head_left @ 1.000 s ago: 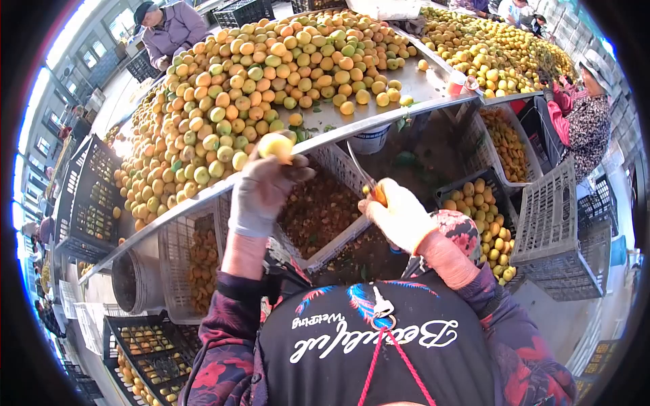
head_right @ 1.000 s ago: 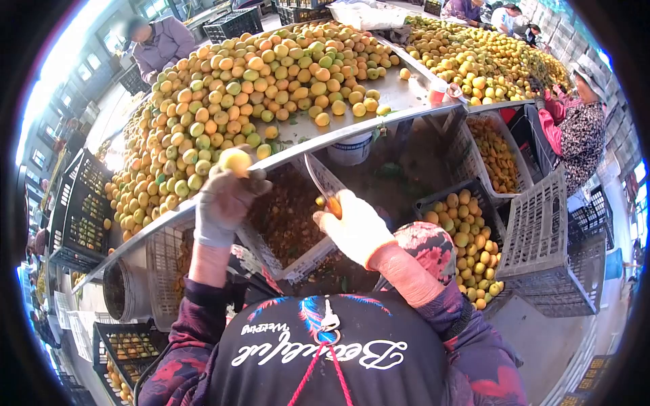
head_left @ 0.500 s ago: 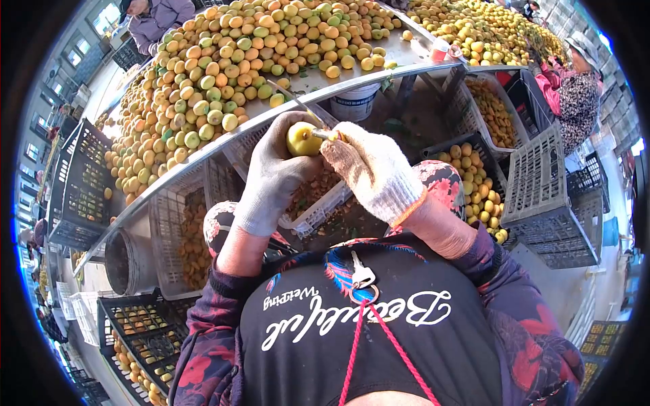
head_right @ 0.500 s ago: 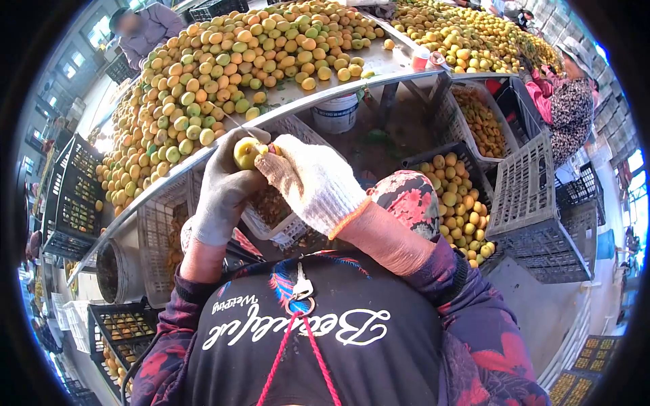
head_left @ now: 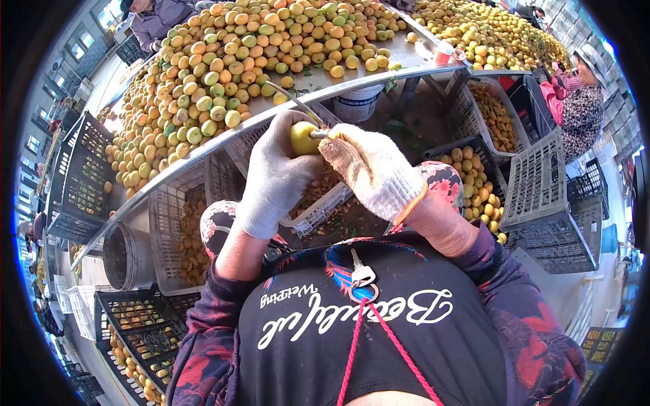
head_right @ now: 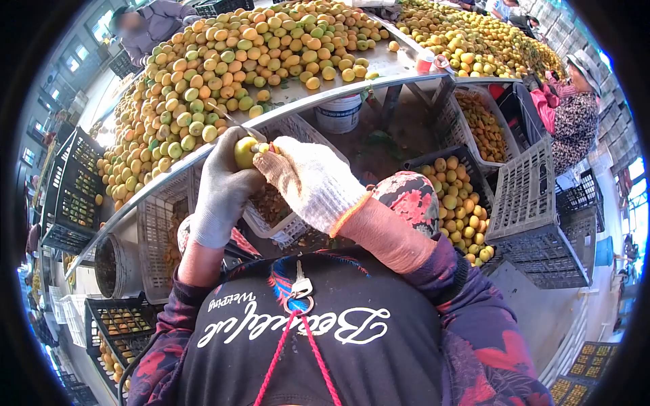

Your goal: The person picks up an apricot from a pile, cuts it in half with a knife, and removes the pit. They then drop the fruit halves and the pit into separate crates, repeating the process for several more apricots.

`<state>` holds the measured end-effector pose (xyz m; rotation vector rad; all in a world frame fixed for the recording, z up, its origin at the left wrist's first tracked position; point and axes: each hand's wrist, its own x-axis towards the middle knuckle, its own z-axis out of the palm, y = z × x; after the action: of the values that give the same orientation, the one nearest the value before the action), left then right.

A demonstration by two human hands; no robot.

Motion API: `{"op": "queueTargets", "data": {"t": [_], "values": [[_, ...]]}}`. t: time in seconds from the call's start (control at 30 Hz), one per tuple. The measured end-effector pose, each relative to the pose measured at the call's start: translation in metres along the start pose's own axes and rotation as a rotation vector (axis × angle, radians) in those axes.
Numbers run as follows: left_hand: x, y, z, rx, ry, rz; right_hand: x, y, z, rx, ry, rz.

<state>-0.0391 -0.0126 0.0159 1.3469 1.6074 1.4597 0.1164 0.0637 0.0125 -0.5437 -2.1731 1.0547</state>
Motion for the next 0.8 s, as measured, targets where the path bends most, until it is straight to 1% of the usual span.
{"op": "queueTargets", "data": {"t": [0.03, 0.1, 0.13, 0.17, 0.23, 0.3, 0.37, 0.43, 0.5, 0.53, 0.57, 0.6, 0.63, 0.67, 0.7, 0.73, 0.77, 0.8], "values": [[-0.001, 0.000, 0.002, 0.000, 0.000, 0.000, 0.000, 0.002, 0.001, -0.032, 0.011, -0.038], [-0.002, -0.002, 0.009, 0.005, 0.073, -0.016, -0.001, -0.002, -0.001, -0.052, -0.002, -0.017], [0.000, -0.008, 0.010, -0.013, 0.077, 0.047, -0.001, -0.003, 0.000, -0.069, -0.016, -0.001], [0.000, -0.007, 0.011, 0.048, 0.102, 0.026, 0.000, -0.003, 0.002, -0.061, -0.020, -0.012], [0.002, -0.016, 0.014, 0.141, 0.136, 0.055, -0.003, 0.001, 0.003, -0.100, -0.002, 0.012], [0.002, -0.016, 0.018, 0.153, 0.141, 0.069, -0.004, 0.007, 0.006, -0.074, -0.005, 0.021], [0.000, -0.012, 0.019, 0.269, 0.171, 0.161, -0.005, 0.009, 0.008, -0.036, 0.016, 0.033], [0.000, -0.010, 0.019, 0.288, 0.168, 0.178, -0.007, 0.016, 0.009, -0.039, 0.016, 0.030], [0.001, -0.011, 0.019, 0.331, 0.196, 0.220, -0.007, 0.017, 0.009, 0.058, 0.026, -0.036], [0.000, -0.007, 0.018, 0.329, 0.176, 0.207, -0.008, 0.013, 0.007, 0.123, 0.018, -0.009], [0.001, -0.006, 0.015, 0.262, 0.123, 0.172, -0.010, 0.006, 0.005, 0.190, 0.009, 0.021], [0.003, -0.007, 0.007, 0.069, 0.010, 0.115, -0.002, -0.002, -0.010, 0.362, -0.239, 0.293], [0.003, -0.005, 0.002, -0.125, -0.103, 0.057, -0.001, 0.008, -0.024, 1.096, -0.520, 0.688], [0.001, 0.003, -0.001, -0.319, -0.164, -0.010, -0.006, 0.008, -0.022, 1.288, -0.578, 0.669], [0.003, 0.009, -0.004, -0.427, -0.185, -0.121, -0.008, 0.007, -0.019, 1.475, -0.641, 0.639], [0.011, 0.000, -0.007, -0.448, -0.125, -0.164, -0.007, 0.003, -0.017, 1.526, -0.657, 0.596], [0.015, -0.013, -0.011, -0.466, -0.066, -0.210, -0.007, -0.008, -0.017, 1.438, -0.465, 0.591], [0.014, -0.023, -0.011, -0.496, -0.034, -0.121, -0.006, -0.004, -0.018, 1.271, -0.385, 0.552]]}}
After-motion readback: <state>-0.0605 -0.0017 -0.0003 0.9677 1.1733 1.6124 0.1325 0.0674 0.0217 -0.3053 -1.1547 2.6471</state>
